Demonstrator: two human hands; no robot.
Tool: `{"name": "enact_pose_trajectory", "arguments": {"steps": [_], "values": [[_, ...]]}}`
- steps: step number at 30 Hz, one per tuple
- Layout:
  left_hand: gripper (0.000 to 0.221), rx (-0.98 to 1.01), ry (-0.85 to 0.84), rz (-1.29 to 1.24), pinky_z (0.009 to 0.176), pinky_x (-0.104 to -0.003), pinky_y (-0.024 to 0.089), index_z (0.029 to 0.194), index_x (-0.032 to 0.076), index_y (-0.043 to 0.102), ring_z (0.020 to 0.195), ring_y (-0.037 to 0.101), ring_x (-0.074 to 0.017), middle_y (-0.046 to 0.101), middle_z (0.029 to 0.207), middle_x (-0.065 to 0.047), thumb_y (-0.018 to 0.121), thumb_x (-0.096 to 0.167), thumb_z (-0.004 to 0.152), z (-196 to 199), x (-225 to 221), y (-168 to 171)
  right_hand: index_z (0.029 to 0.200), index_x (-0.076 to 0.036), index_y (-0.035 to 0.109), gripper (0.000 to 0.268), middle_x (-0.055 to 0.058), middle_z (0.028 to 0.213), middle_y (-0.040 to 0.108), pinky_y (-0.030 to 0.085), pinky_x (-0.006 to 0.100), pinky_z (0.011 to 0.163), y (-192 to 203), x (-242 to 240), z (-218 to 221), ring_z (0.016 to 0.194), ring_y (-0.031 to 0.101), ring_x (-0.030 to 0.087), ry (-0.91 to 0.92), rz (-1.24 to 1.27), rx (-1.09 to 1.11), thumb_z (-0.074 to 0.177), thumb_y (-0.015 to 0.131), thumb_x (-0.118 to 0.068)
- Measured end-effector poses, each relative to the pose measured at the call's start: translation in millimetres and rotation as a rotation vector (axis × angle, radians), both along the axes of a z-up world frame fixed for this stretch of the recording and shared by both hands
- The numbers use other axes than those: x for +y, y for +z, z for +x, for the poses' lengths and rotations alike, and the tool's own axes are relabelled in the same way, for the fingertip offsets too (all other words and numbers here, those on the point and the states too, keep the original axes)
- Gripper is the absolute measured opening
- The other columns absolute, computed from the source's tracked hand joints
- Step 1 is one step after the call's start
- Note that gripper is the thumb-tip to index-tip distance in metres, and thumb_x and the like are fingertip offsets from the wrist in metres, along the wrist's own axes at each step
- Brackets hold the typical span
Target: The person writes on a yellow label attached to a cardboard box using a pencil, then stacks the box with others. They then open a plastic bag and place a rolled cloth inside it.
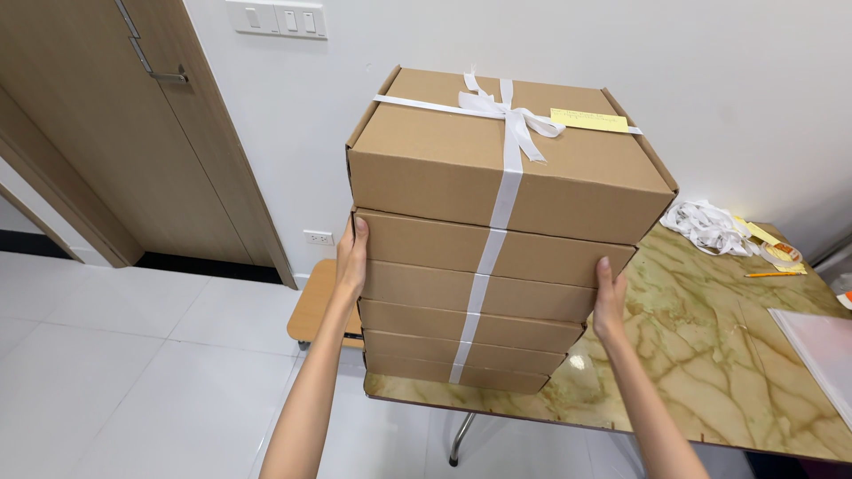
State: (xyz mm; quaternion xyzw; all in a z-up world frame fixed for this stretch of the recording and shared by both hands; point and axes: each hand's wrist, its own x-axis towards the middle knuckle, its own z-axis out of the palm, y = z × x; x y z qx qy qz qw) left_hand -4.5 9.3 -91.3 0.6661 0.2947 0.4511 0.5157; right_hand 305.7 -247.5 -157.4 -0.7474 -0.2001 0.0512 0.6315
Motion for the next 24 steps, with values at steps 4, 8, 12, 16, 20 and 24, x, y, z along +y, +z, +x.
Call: {"name": "enact_pose_trajectory", "arguments": {"steps": [4, 8, 12, 16, 20, 24], "values": [[0.101, 0.006, -0.005, -0.070, 0.125, -0.053, 0.018, 0.162, 0.012, 0.027, 0.151, 0.025, -0.0381, 0.029, 0.165, -0.017, 0.021, 0.083, 0.091, -5, -21, 10, 0.160, -0.001, 0.025, 0.099, 0.027, 0.161, 0.025, 0.015, 0.054, 0.124, 37, 4, -43, 0.150, 0.023, 0.041, 0.068, 0.105, -0.045, 0.098, 0.039, -0.075], [0.099, 0.003, -0.031, -0.090, 0.126, -0.052, 0.016, 0.163, 0.015, 0.024, 0.153, 0.021, -0.0353, 0.026, 0.167, -0.013, 0.019, 0.083, 0.092, -5, -24, 10, 0.160, -0.006, 0.029, 0.084, 0.022, 0.159, 0.034, 0.029, 0.055, 0.117, 16, 1, -25, 0.144, 0.034, 0.037, 0.161, 0.237, -0.020, 0.104, 0.039, -0.067], [0.097, -0.009, -0.043, -0.091, 0.126, -0.051, 0.014, 0.163, 0.014, 0.022, 0.153, 0.020, -0.0351, 0.025, 0.167, -0.014, 0.018, 0.082, 0.093, -6, -28, 17, 0.160, -0.008, 0.030, 0.077, 0.018, 0.158, 0.037, 0.033, 0.052, 0.116, 1, 1, -12, 0.142, 0.039, 0.032, 0.193, 0.291, -0.012, 0.107, 0.039, -0.063], [0.099, -0.006, -0.008, -0.066, 0.125, -0.052, 0.017, 0.162, 0.010, 0.024, 0.152, 0.022, -0.0380, 0.027, 0.166, -0.017, 0.020, 0.081, 0.094, -3, -15, 2, 0.157, -0.008, 0.038, 0.075, 0.015, 0.156, 0.040, 0.030, 0.051, 0.117, -12, -3, -6, 0.142, 0.037, 0.028, 0.190, 0.248, -0.047, 0.106, 0.041, -0.063], [0.094, 0.007, 0.002, -0.031, 0.125, -0.053, 0.018, 0.163, 0.012, 0.025, 0.152, 0.023, -0.0375, 0.028, 0.165, -0.017, 0.023, 0.078, 0.096, -2, -9, -6, 0.151, -0.012, 0.048, 0.065, 0.014, 0.144, 0.052, 0.039, 0.053, 0.110, -34, -2, 19, 0.133, 0.048, 0.029, 0.184, 0.225, -0.081, 0.105, 0.051, -0.058], [0.092, 0.001, 0.007, -0.008, 0.124, -0.056, 0.018, 0.161, 0.009, 0.026, 0.150, 0.024, -0.0417, 0.029, 0.163, -0.023, 0.024, 0.076, 0.098, -2, -7, -8, 0.149, -0.010, 0.050, 0.069, 0.014, 0.140, 0.054, 0.043, 0.053, 0.106, -37, -2, 22, 0.129, 0.051, 0.029, 0.183, 0.236, -0.067, 0.104, 0.052, -0.062]]}}
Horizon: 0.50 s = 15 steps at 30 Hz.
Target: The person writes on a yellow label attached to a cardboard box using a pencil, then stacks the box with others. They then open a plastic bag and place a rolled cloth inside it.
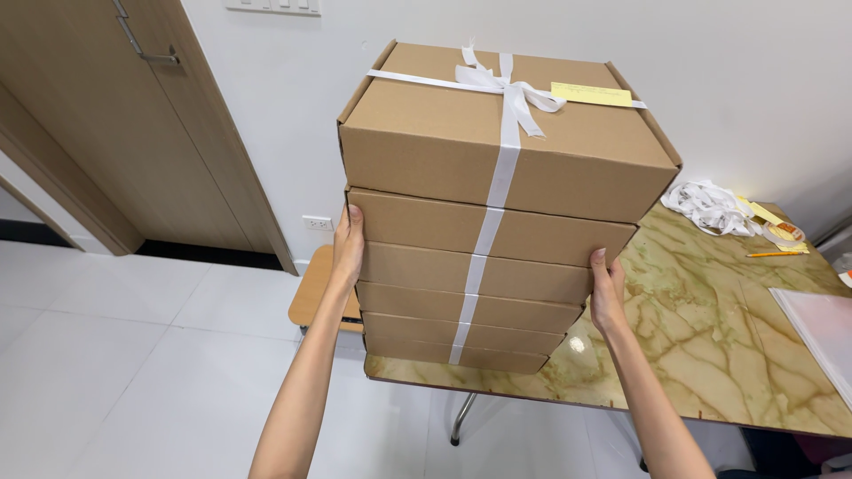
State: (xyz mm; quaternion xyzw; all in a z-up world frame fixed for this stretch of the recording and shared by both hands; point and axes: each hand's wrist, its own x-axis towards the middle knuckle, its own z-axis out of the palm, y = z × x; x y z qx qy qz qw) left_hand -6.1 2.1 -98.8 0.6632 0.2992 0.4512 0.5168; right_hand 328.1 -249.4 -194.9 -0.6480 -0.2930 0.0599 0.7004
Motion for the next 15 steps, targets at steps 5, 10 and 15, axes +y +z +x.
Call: {"name": "enact_pose_trajectory", "arguments": {"steps": [5, 10, 15], "values": [[0.099, 0.025, -0.023, -0.041, 0.125, -0.053, 0.016, 0.163, 0.016, 0.023, 0.152, 0.022, -0.0374, 0.027, 0.166, -0.015, 0.013, 0.083, 0.091, -6, -17, 5, 0.158, -0.013, 0.034, 0.083, 0.017, 0.155, 0.040, 0.029, 0.057, 0.116, 30, -11, -45, 0.143, 0.036, 0.036, 0.012, -0.007, 0.047, 0.098, 0.050, -0.068], [0.101, 0.063, 0.012, -0.112, 0.126, -0.055, 0.013, 0.162, 0.006, 0.023, 0.153, 0.016, -0.0443, 0.021, 0.166, -0.024, 0.006, 0.079, 0.093, -16, -21, -44, 0.159, 0.000, 0.026, 0.086, 0.031, 0.160, 0.030, 0.018, 0.063, 0.121, 8, -26, -81, 0.149, 0.023, 0.048, -0.017, -0.224, 0.024, 0.095, 0.063, -0.044], [0.097, 0.185, 0.024, -0.207, 0.126, -0.051, 0.016, 0.162, 0.007, 0.024, 0.153, 0.020, -0.0389, 0.023, 0.167, -0.020, 0.013, 0.078, 0.096, -24, -37, -65, 0.161, -0.002, 0.026, 0.082, 0.027, 0.161, 0.030, 0.015, 0.058, 0.123, -31, -19, -80, 0.150, 0.021, 0.044, -0.085, -0.221, 0.146, 0.100, 0.061, -0.044]]}}
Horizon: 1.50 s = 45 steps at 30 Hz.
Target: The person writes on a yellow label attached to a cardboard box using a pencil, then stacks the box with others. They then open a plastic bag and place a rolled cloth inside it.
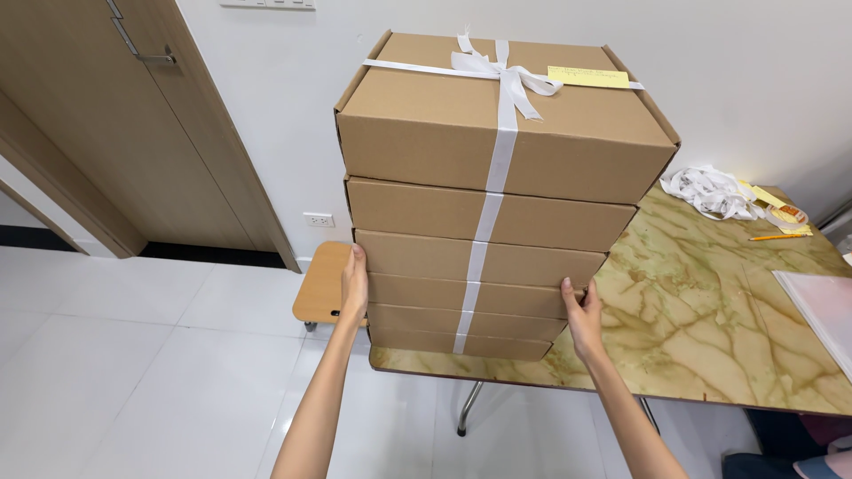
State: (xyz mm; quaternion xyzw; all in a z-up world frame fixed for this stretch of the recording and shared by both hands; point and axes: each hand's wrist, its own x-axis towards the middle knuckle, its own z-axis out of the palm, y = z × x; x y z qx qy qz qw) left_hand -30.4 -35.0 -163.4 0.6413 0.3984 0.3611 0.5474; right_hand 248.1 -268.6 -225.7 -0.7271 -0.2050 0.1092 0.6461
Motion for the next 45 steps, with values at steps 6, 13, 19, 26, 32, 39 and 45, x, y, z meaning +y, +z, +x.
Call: {"name": "enact_pose_trajectory", "arguments": {"steps": [6, 13, 19, 26, 32, 39, 45], "values": [[0.098, 0.008, -0.016, -0.013, 0.126, -0.053, 0.014, 0.162, 0.003, 0.021, 0.153, 0.016, -0.0414, 0.020, 0.167, -0.023, 0.015, 0.077, 0.098, -2, 7, -12, 0.159, -0.018, 0.038, 0.062, 0.019, 0.153, 0.047, 0.034, 0.060, 0.115, -17, -14, 15, 0.141, 0.040, 0.040, 0.053, -0.067, -0.132, 0.102, 0.059, -0.031], [0.094, 0.044, 0.009, -0.003, 0.126, -0.050, 0.015, 0.161, 0.001, 0.021, 0.154, 0.017, -0.0392, 0.020, 0.167, -0.023, 0.014, 0.072, 0.100, -2, -9, 3, 0.161, -0.017, 0.031, 0.063, 0.024, 0.154, 0.043, 0.039, 0.065, 0.108, -25, -22, 28, 0.136, 0.041, 0.052, 0.124, -0.098, -0.138, 0.103, 0.056, -0.025], [0.069, -0.015, 0.196, 0.141, 0.123, -0.057, 0.022, 0.157, -0.002, 0.030, 0.150, 0.025, -0.0450, 0.029, 0.160, -0.029, 0.034, 0.047, 0.109, 6, -42, 2, 0.161, -0.004, 0.022, 0.073, 0.034, 0.156, 0.032, 0.032, 0.066, 0.114, -8, -37, 21, 0.142, 0.032, 0.053, 0.160, -0.128, -0.102, 0.102, 0.055, -0.030], [0.029, -0.309, 0.317, 0.229, 0.106, -0.043, 0.046, 0.129, 0.006, 0.057, 0.120, 0.059, -0.0279, 0.060, 0.122, -0.014, 0.052, 0.022, 0.107, 57, -126, 10, 0.144, 0.003, 0.042, 0.037, 0.025, 0.143, 0.049, 0.038, 0.052, 0.111, 30, -76, 18, 0.139, 0.044, 0.040, 0.016, 0.215, -0.211, 0.113, 0.043, -0.016], [0.022, -0.462, 0.261, -0.021, 0.097, -0.033, 0.053, 0.113, 0.006, 0.065, 0.098, 0.068, -0.0165, 0.072, 0.102, -0.010, 0.052, 0.022, 0.107, 127, -199, 14, 0.123, -0.007, 0.061, 0.019, 0.009, 0.128, 0.066, 0.049, 0.035, 0.101, 34, -139, 65, 0.127, 0.059, 0.021, -0.021, 0.224, -0.108, 0.112, 0.050, -0.018], [0.022, -0.484, 0.111, -0.105, 0.089, -0.031, 0.054, 0.108, 0.007, 0.068, 0.090, 0.070, -0.0168, 0.075, 0.095, -0.011, 0.053, 0.022, 0.106, 250, -290, 12, 0.113, -0.005, 0.067, 0.017, 0.012, 0.112, 0.072, 0.053, 0.034, 0.094, 29, -265, 168, 0.114, 0.066, 0.020, -0.102, 0.176, -0.101, 0.110, 0.055, -0.017], [0.022, -0.518, -0.009, -0.130, 0.087, -0.032, 0.054, 0.110, 0.006, 0.067, 0.090, 0.069, -0.0176, 0.073, 0.096, -0.010, 0.054, 0.023, 0.105, 355, -352, -8, 0.112, -0.005, 0.068, 0.015, 0.011, 0.111, 0.073, 0.052, 0.032, 0.092, 41, -373, 232, 0.111, 0.066, 0.019, -0.203, 0.083, -0.109, 0.107, 0.058, -0.015]]}}
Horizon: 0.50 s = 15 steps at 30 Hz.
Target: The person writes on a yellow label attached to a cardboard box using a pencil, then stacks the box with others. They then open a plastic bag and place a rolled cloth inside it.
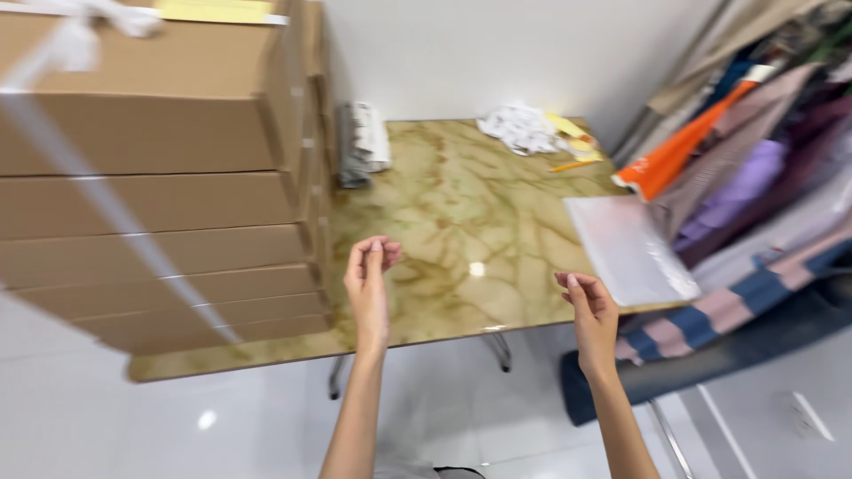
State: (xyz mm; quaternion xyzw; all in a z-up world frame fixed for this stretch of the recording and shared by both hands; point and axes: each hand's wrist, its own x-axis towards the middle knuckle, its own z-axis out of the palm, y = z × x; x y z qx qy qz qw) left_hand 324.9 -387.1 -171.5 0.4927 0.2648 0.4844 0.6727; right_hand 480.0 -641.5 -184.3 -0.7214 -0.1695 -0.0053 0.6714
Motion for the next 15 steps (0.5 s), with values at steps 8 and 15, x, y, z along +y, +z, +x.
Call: {"name": "enact_pose_trajectory", "arguments": {"steps": [8, 15], "values": [[0.020, 0.041, -0.090, -0.099, 0.087, -0.031, 0.054, 0.109, 0.007, 0.067, 0.090, 0.068, -0.0172, 0.072, 0.095, -0.010, 0.054, 0.022, 0.105, 70, -46, -6, 0.127, -0.004, 0.059, 0.023, 0.010, 0.123, 0.053, 0.045, 0.037, 0.098, -7, -83, 53, 0.120, 0.053, 0.025, -0.361, -0.204, -0.356, 0.105, 0.065, -0.008], [0.021, 0.103, -0.227, -0.131, 0.087, -0.029, 0.053, 0.110, 0.008, 0.067, 0.091, 0.069, -0.0165, 0.073, 0.097, -0.009, 0.055, 0.024, 0.105, 121, -45, -9, 0.108, -0.009, 0.070, 0.013, 0.012, 0.122, 0.059, 0.051, 0.043, 0.096, -25, -57, 99, 0.114, 0.062, 0.036, -0.130, -0.524, -0.403, 0.097, 0.074, -0.015]]}}
